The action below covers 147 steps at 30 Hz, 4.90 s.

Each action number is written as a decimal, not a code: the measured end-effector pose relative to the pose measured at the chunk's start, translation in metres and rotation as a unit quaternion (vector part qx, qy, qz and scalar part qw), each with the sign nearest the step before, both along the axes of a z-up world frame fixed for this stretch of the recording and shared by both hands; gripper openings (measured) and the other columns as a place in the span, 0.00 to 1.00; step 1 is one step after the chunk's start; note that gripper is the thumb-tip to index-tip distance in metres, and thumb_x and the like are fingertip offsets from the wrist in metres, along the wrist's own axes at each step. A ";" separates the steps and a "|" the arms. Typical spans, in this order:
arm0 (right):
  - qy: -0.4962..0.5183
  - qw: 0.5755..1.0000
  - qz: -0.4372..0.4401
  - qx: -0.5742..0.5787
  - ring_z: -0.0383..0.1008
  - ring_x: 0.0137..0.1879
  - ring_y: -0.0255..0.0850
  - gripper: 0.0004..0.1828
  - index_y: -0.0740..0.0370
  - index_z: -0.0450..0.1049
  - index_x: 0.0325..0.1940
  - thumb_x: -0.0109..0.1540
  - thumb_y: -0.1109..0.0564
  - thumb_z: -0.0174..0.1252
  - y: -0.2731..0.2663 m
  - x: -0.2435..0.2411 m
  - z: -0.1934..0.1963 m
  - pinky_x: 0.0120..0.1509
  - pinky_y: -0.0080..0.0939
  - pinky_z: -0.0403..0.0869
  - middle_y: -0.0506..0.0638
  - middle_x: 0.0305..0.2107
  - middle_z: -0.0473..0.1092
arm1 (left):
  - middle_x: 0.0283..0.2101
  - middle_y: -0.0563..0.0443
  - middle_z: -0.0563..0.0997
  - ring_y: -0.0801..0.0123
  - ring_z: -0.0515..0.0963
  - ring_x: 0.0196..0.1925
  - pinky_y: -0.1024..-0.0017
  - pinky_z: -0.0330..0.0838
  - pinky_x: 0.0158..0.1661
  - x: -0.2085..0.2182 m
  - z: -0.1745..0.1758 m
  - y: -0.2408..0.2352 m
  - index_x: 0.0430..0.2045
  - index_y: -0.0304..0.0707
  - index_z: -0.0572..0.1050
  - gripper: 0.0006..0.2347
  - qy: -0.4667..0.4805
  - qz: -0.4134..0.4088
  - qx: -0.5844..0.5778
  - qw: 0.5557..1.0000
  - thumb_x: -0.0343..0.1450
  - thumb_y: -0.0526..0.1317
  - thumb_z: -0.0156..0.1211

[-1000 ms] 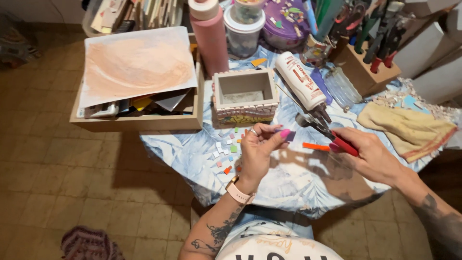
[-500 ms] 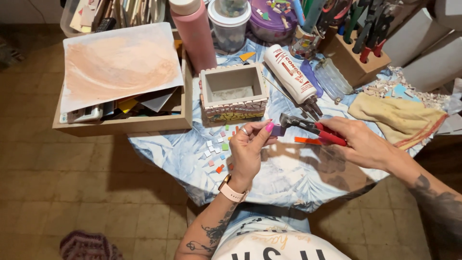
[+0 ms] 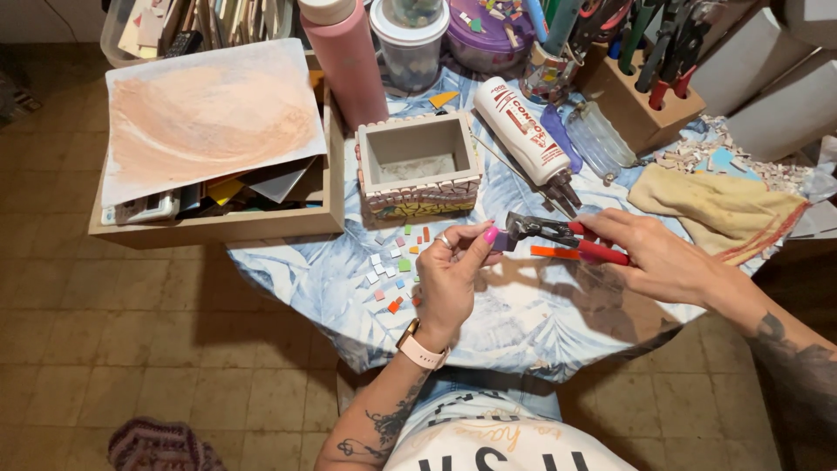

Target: Cutting small mosaic tiles into smaller pieces using a nipper tool

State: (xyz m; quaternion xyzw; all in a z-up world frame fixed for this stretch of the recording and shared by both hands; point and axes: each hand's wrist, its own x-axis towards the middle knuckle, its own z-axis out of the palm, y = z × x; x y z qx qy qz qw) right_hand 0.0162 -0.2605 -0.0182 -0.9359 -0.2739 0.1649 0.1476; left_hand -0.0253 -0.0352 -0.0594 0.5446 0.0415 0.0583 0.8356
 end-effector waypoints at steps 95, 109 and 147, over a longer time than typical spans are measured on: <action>-0.287 0.774 -0.304 0.476 0.58 0.18 0.33 0.17 0.65 0.63 0.34 0.47 0.62 0.64 0.050 -0.056 -0.070 0.23 0.27 0.60 0.50 0.27 0.69 | 0.45 0.36 0.71 0.56 0.71 0.48 0.69 0.68 0.43 0.020 -0.004 -0.061 0.30 0.34 0.63 0.16 0.055 -0.176 0.008 0.983 0.69 0.50 0.35; -0.303 0.763 -0.349 0.453 0.57 0.20 0.33 0.15 0.64 0.66 0.35 0.47 0.67 0.60 0.051 -0.070 -0.069 0.25 0.27 0.63 0.50 0.16 0.63 | 0.16 0.49 0.75 0.73 0.75 0.16 0.82 0.70 0.18 0.012 -0.031 -0.063 0.21 0.36 0.73 0.07 0.058 -0.244 0.107 0.962 0.61 0.41 0.59; -0.012 1.000 -0.015 0.015 0.69 0.37 0.44 0.18 0.56 0.64 0.45 0.54 0.48 0.45 -0.013 -0.004 -0.007 0.41 0.41 0.65 0.49 0.35 0.69 | 0.13 0.56 0.66 0.70 0.79 0.16 0.87 0.52 0.10 0.019 0.018 0.003 0.14 0.39 0.61 0.12 -0.124 -0.207 0.288 0.927 0.69 0.42 0.38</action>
